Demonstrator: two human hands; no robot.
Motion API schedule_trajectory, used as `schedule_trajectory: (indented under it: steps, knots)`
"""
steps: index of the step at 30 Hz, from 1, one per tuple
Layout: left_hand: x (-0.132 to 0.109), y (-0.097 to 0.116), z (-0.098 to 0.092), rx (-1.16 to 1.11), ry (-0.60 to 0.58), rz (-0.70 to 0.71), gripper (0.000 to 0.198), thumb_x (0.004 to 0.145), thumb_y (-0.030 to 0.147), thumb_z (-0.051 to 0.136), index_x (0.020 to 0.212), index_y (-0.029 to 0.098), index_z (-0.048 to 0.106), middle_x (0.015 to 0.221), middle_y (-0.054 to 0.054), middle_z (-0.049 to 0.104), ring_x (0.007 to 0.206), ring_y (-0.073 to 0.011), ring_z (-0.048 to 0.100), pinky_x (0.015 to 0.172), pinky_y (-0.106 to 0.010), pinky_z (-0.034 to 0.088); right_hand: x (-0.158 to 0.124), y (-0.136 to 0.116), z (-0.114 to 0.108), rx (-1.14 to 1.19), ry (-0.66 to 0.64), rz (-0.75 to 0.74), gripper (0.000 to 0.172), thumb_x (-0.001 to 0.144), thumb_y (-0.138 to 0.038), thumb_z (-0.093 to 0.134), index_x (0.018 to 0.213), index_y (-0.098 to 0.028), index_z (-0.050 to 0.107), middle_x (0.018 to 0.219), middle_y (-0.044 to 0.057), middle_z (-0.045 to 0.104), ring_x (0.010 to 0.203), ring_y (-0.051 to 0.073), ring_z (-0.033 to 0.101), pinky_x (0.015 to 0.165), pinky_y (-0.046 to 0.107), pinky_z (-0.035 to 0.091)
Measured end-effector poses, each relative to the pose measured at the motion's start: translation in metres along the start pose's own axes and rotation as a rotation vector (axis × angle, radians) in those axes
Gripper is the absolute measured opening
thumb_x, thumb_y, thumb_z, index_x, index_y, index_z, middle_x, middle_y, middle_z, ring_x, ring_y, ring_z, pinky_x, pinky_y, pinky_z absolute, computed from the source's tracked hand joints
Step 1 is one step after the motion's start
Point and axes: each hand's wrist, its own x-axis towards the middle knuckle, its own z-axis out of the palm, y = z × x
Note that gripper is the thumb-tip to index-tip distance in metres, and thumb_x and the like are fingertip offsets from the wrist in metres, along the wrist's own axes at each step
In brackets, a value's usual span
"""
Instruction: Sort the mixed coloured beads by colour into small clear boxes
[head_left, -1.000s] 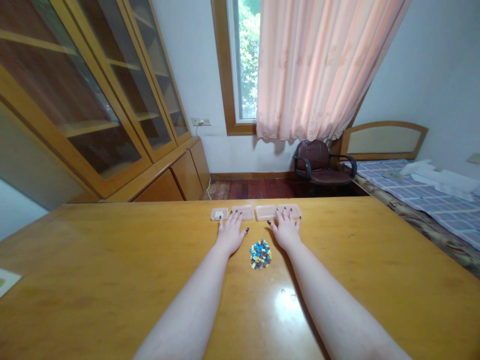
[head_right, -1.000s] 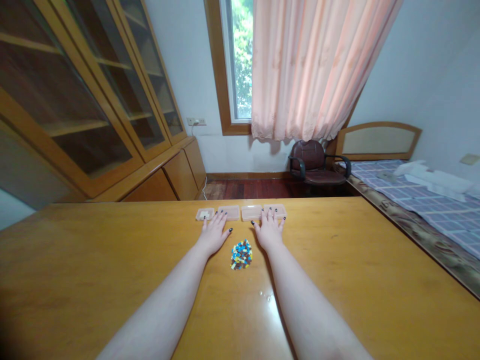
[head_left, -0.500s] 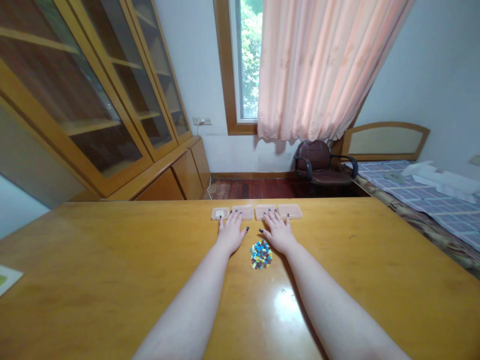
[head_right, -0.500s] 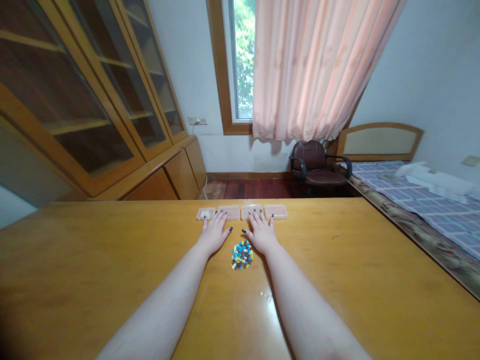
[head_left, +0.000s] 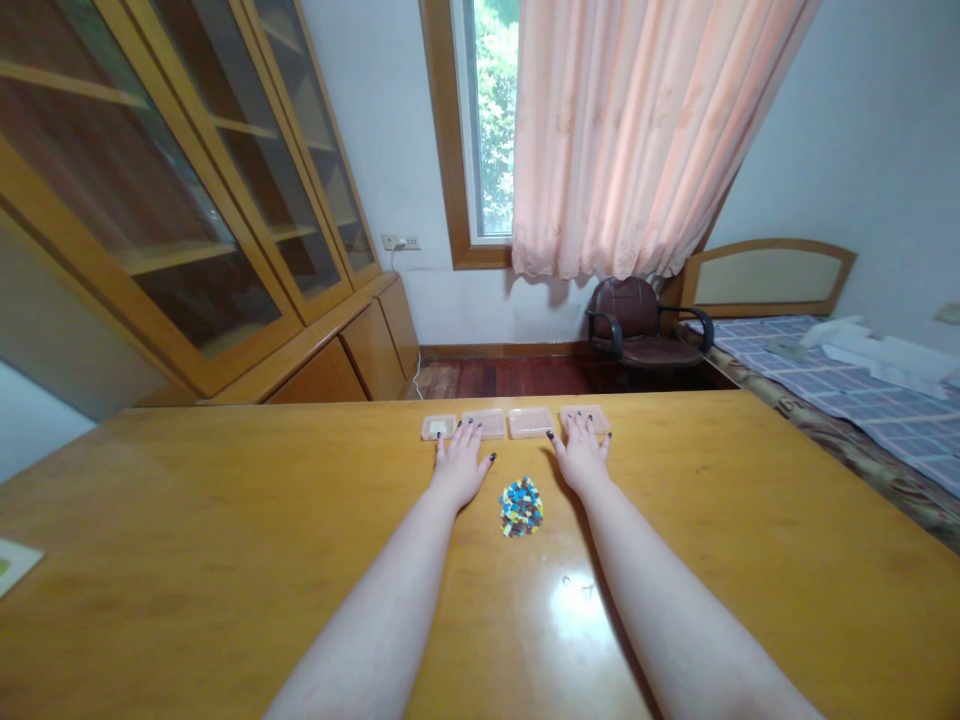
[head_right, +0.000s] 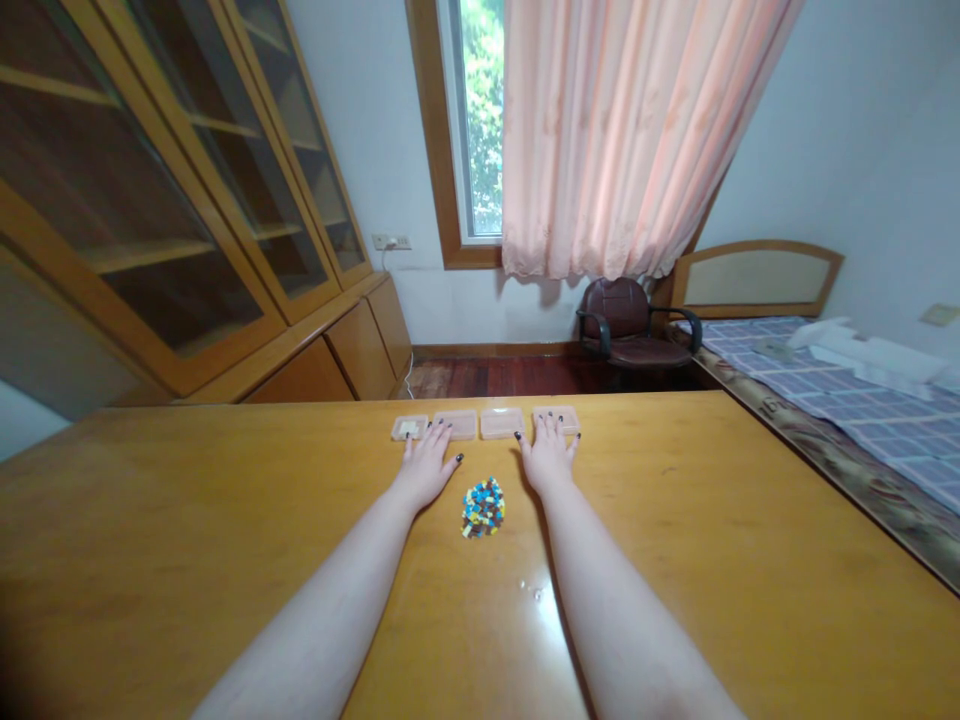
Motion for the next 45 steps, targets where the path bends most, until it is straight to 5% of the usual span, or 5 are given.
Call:
schedule_trajectory:
  steps: [9,24,30,35,45]
  knots:
    - [-0.001,0.003,-0.001,-0.002,0.004,0.000,0.059,0.089,0.044,0.038,0.143,0.021,0.028,0.151,-0.008,0.025,0.140,-0.0251,0.017,0.112,-0.054,0.011,-0.014,-0.011,0.001,0.032,-0.077,-0.373,0.053,0.093,-0.047,0.029,0.141,-0.026,0.033,0.152,0.005,0.022,0.140,0.021,0.015,0.111,0.052,0.001]
    - [-0.002,0.004,-0.003,-0.012,0.003,-0.006,0.060,0.089,0.045,0.037,0.144,0.022,0.026,0.152,-0.007,0.022,0.140,-0.0258,0.017,0.112,-0.054,0.013,-0.018,-0.019,0.005,-0.024,-0.110,-0.361,0.058,0.092,-0.049,0.030,0.144,-0.024,0.028,0.153,0.006,0.020,0.140,0.023,0.013,0.110,0.051,0.001]
    - [-0.002,0.002,-0.012,0.026,0.133,-0.214,0.061,0.089,0.044,0.035,0.143,0.016,0.029,0.151,-0.012,0.024,0.139,-0.0293,0.018,0.112,-0.056,0.013,-0.012,-0.015,0.001,-0.015,0.012,-0.223,0.062,0.092,-0.050,0.027,0.146,-0.020,0.021,0.154,0.007,0.012,0.141,0.024,0.008,0.110,0.054,-0.001]
    - [-0.001,-0.006,-0.013,0.006,0.115,-0.329,0.060,0.089,0.046,0.032,0.142,0.017,0.032,0.149,-0.012,0.029,0.138,-0.0300,0.022,0.108,-0.062,0.015,-0.006,-0.003,0.000,-0.042,0.006,-0.009,0.065,0.091,-0.050,0.026,0.147,-0.019,0.016,0.153,0.010,0.015,0.140,0.027,0.008,0.108,0.059,0.001]
    - [0.001,-0.010,-0.014,-0.009,0.077,-0.367,0.060,0.088,0.046,0.032,0.143,0.020,0.030,0.150,-0.011,0.027,0.138,-0.0299,0.022,0.109,-0.062,0.014,-0.004,-0.002,-0.002,-0.041,-0.048,0.001,0.066,0.091,-0.050,0.027,0.148,-0.020,0.013,0.153,0.010,0.014,0.140,0.028,0.007,0.108,0.058,0.003]
